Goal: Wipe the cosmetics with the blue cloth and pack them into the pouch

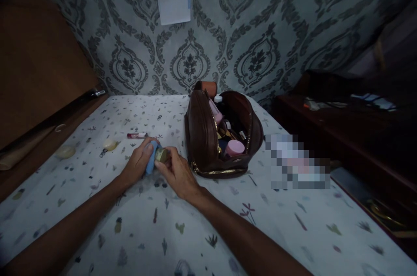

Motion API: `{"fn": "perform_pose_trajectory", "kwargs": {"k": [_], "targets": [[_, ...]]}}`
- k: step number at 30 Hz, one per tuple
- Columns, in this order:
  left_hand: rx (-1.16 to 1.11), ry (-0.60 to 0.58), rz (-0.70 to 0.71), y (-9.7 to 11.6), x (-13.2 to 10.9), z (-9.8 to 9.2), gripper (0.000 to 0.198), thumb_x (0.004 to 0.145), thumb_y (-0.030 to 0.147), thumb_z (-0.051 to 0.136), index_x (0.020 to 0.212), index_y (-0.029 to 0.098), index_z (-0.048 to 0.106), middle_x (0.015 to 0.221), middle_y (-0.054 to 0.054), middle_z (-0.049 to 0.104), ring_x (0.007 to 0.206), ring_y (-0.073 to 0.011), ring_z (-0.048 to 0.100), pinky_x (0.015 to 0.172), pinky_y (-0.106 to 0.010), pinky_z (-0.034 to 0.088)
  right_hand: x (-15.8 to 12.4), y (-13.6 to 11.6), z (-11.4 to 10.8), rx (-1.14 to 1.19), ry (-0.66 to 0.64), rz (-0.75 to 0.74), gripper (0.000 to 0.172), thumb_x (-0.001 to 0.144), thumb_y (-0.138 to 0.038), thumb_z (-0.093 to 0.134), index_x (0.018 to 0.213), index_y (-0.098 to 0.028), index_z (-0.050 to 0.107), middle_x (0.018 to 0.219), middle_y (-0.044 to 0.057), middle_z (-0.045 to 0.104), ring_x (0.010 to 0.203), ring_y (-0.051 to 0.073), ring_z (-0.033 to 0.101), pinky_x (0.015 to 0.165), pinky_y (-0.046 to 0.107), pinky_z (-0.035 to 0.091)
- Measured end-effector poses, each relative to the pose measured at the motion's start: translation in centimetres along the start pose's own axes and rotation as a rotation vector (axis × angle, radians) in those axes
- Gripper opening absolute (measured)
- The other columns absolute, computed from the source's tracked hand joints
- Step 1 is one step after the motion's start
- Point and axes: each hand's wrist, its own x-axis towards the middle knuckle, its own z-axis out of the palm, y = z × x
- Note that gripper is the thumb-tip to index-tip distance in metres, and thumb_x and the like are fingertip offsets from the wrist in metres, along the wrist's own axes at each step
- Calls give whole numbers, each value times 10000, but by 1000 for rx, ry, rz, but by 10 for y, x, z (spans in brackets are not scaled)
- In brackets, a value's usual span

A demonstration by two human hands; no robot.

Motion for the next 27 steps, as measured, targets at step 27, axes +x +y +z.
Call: {"fn": "perform_pose_trajectory", "kwargs": {"k": [27], "targets": [[-26,-47,96,-2,-1,-7,428,892,585,513,1029,182,556,755,14,569,667,-161,547,638,-260,440,10,5,6,789,-11,257,529,743,-602,744,1077,-229,572,742,-46,590,614,112,591,567,232,493]]}}
